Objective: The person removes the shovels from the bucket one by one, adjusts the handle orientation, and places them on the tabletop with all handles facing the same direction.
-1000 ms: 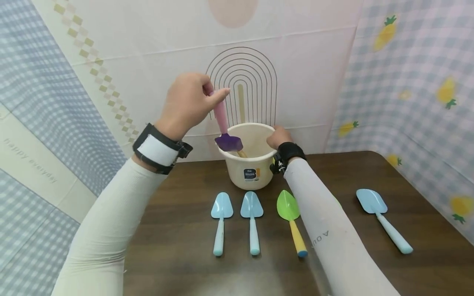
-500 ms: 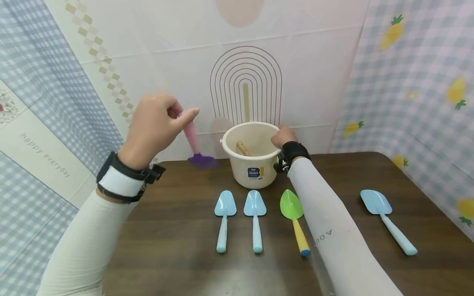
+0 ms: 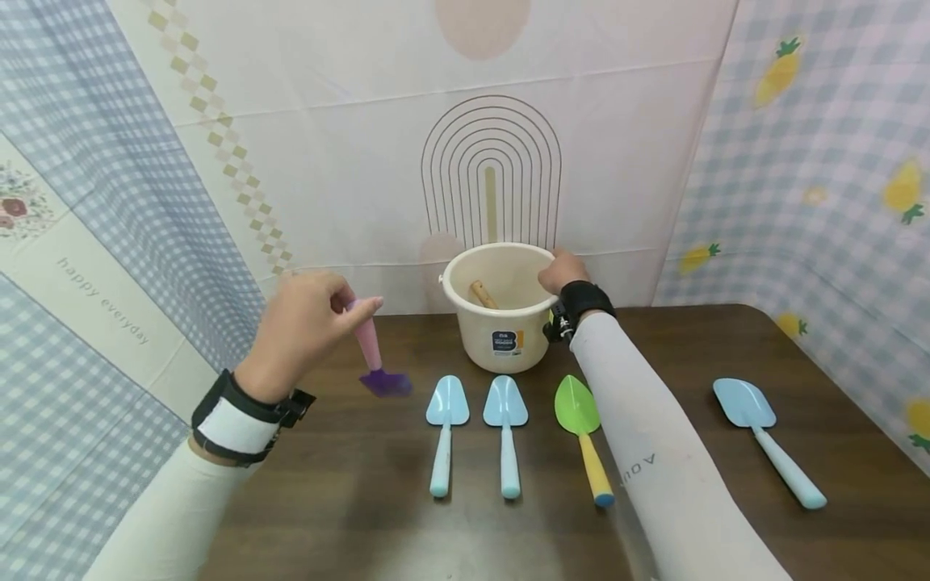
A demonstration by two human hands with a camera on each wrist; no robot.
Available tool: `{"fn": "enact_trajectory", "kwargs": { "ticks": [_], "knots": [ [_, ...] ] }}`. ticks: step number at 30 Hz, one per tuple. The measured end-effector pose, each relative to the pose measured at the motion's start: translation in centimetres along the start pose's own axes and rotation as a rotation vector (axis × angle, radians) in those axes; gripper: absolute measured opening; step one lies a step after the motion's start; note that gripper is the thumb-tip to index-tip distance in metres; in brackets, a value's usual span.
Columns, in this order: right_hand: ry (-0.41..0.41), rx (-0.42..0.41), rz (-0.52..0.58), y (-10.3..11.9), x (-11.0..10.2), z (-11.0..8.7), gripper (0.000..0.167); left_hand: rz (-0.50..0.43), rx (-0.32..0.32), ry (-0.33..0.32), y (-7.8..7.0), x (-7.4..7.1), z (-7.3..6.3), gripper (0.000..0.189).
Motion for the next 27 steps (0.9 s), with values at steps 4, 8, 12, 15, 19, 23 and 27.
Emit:
{"fn": "enact_trajectory", "kwargs": {
  "ticks": [4,8,12,15,19,23,27],
  "knots": [
    [0.005,0.001,-0.003,0.1,-0.1,-0.2,0.063,-0.009,-0.031,0.037,0.5,1.6,-1.7,0.037],
    [0.000,-0.001,-0.010,0.1,-0.1,-0.4,0.063,-0.010,-0.067,0.063,1.1,2.8,-3.1,0.036],
    [0.002,-0.002,-0.007,0.0,-0.1,0.0,0.063,-0.001,-0.093,0.075,1.6,3.8,-4.2,0.036],
    [0.001,-0.003,-0.007,-0.1,-0.1,0.2,0.062,0.021,-0.090,0.054,1.8,4.6,-4.8,0.037],
    [-0.013,-0.006,-0.014,-0.1,-0.2,0.0,0.060,0.075,-0.047,-0.018,1.9,5.5,-5.5,0.039],
    [-0.015,-0.006,0.001,0.0,-0.1,0.0,0.058,0.118,-0.013,-0.082,1.8,6.1,-6.4,0.040],
    [-0.013,-0.009,0.003,-0.1,0.0,0.2,0.058,0.154,0.010,-0.126,1.6,6.1,-7.4,0.040]
  ]
}}
Point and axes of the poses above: each hand's wrist, its own z-axis towards the middle knuckle, its own x-axis out of the palm, y = z × x, the point moved 3 cm from there along z, towards the middle knuckle, and after that the axes turned 9 degrees about x, right-handed, at the moved point
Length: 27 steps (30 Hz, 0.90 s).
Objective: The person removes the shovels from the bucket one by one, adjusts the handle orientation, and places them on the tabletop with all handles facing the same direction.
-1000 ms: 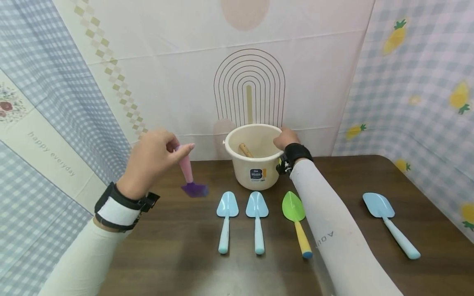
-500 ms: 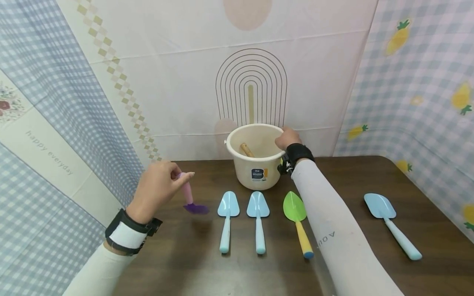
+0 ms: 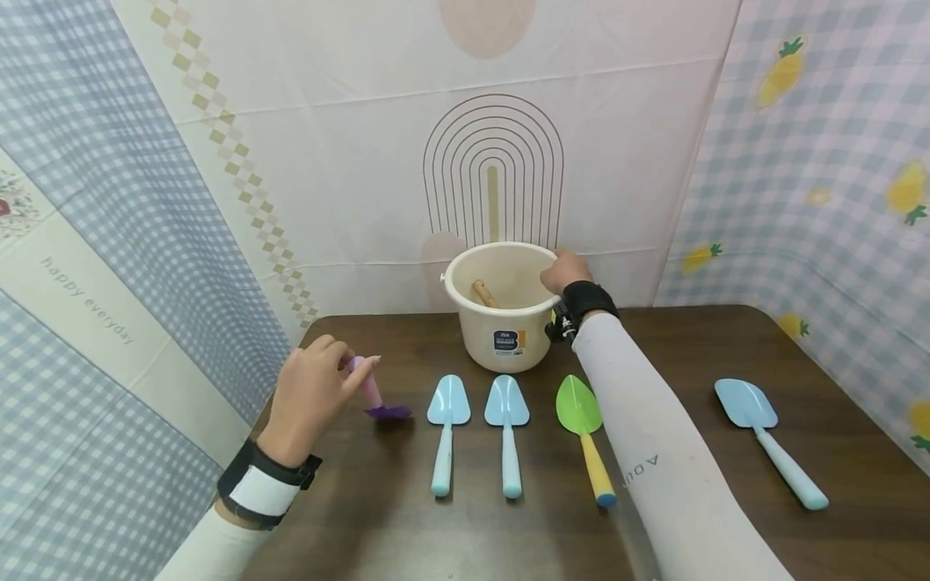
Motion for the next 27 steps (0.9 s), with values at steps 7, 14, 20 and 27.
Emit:
{"fn": "enact_trajectory", "kwargs": {
  "ticks": [7,14,20,27],
  "knots": [
    [0.009,0.007,-0.007,0.1,0.0,0.1,0.060,0.063,0.080,-0.050,-1.1,-1.1,-2.0,0.038],
    [0.008,0.008,-0.017,0.2,-0.1,0.3,0.062,0.080,0.099,-0.046,-2.3,-1.9,-4.1,0.050],
    [0.006,0.004,-0.031,0.1,0.0,0.5,0.064,0.110,0.102,-0.063,-3.2,-1.9,-5.9,0.087],
    [0.005,0.005,-0.025,-0.1,0.0,0.5,0.063,0.186,0.142,-0.089,-3.8,-1.2,-7.1,0.080]
  ]
}}
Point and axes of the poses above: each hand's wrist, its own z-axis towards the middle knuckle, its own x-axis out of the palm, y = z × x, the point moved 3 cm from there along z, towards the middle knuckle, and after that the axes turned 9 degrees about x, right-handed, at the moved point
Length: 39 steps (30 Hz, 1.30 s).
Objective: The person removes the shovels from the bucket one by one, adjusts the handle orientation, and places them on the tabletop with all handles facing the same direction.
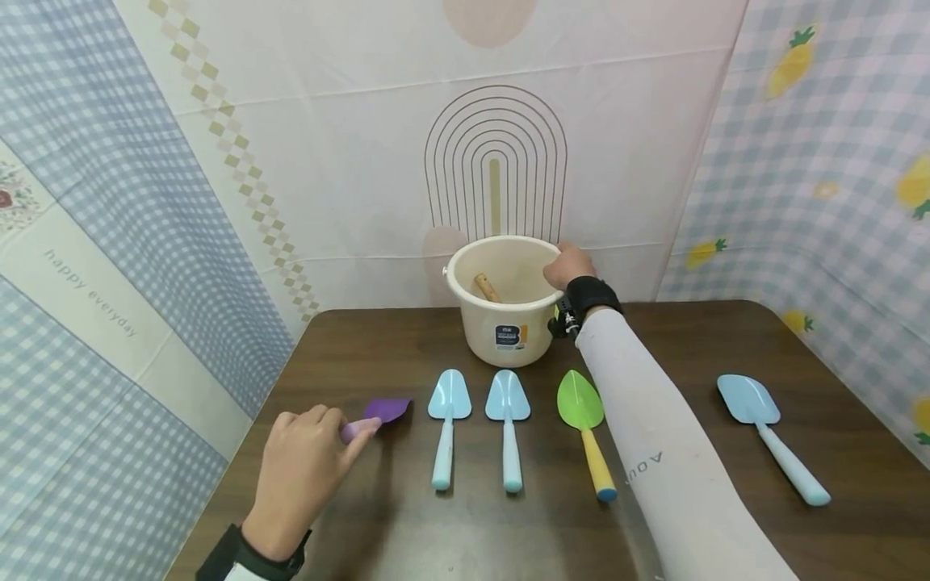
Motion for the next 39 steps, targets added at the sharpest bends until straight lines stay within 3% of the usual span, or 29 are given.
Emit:
{"fn": "enact_trajectory", "kwargs": {
  "ticks": [6,17,39],
  "knots": [
    [0.003,-0.003,0.000,-0.1,0.1,0.3,0.063,0.011,0.025,0.060,-0.5,1.4,-1.0,0.052],
    [0.006,0.002,0.003,0.0,0.1,0.0,0.062,-0.014,-0.086,0.301,-1.0,3.9,-2.2,0.049],
    [0.001,-0.002,0.011,0.3,-0.1,-0.7,0.062,-0.022,-0.127,0.492,-1.5,6.0,-3.7,0.044]
  ]
}}
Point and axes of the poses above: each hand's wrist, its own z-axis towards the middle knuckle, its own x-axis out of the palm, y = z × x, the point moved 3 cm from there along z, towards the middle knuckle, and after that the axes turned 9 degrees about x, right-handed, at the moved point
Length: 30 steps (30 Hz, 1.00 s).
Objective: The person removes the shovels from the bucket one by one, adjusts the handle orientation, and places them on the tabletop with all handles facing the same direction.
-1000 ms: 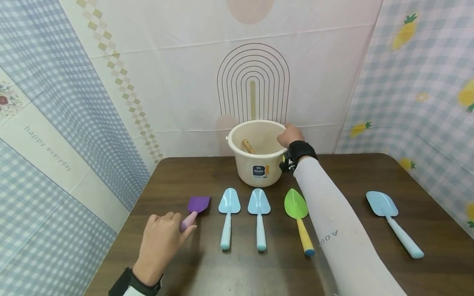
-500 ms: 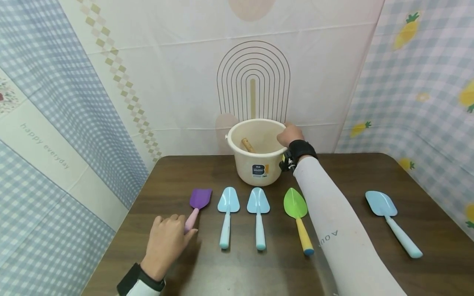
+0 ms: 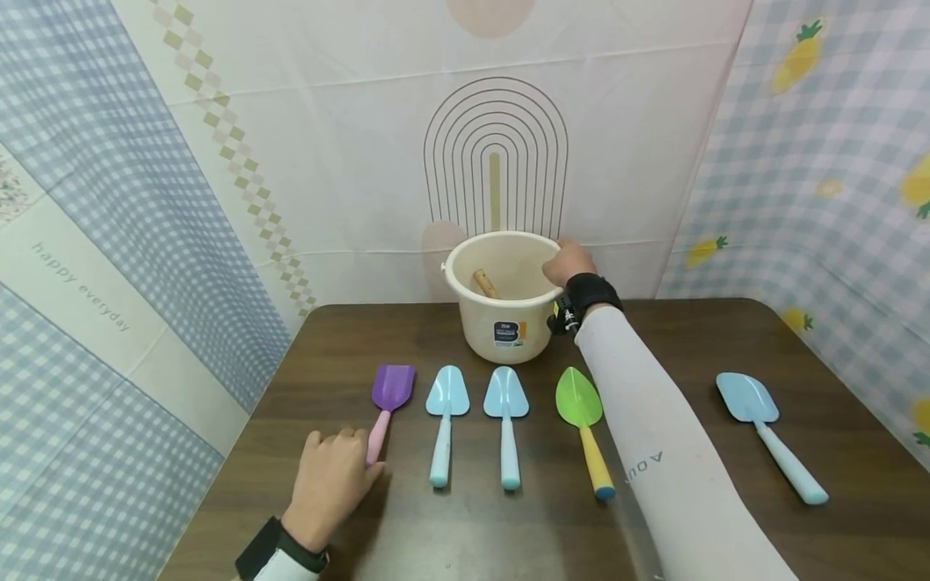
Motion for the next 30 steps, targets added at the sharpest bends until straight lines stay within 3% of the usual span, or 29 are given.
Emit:
{"fn": "enact_trajectory", "kwargs": {
  "ticks": [13,30],
  "knots": [
    [0.002,-0.001,-0.008,0.10,0.03,-0.23,0.063,0.008,0.010,0.030,-0.24,0.73,-0.40,0.048],
    [-0.001,-0.003,-0.008,0.02,0.09,-0.03,0.062,-0.008,-0.016,0.049,-1.04,0.29,-1.03,0.048]
  ]
}}
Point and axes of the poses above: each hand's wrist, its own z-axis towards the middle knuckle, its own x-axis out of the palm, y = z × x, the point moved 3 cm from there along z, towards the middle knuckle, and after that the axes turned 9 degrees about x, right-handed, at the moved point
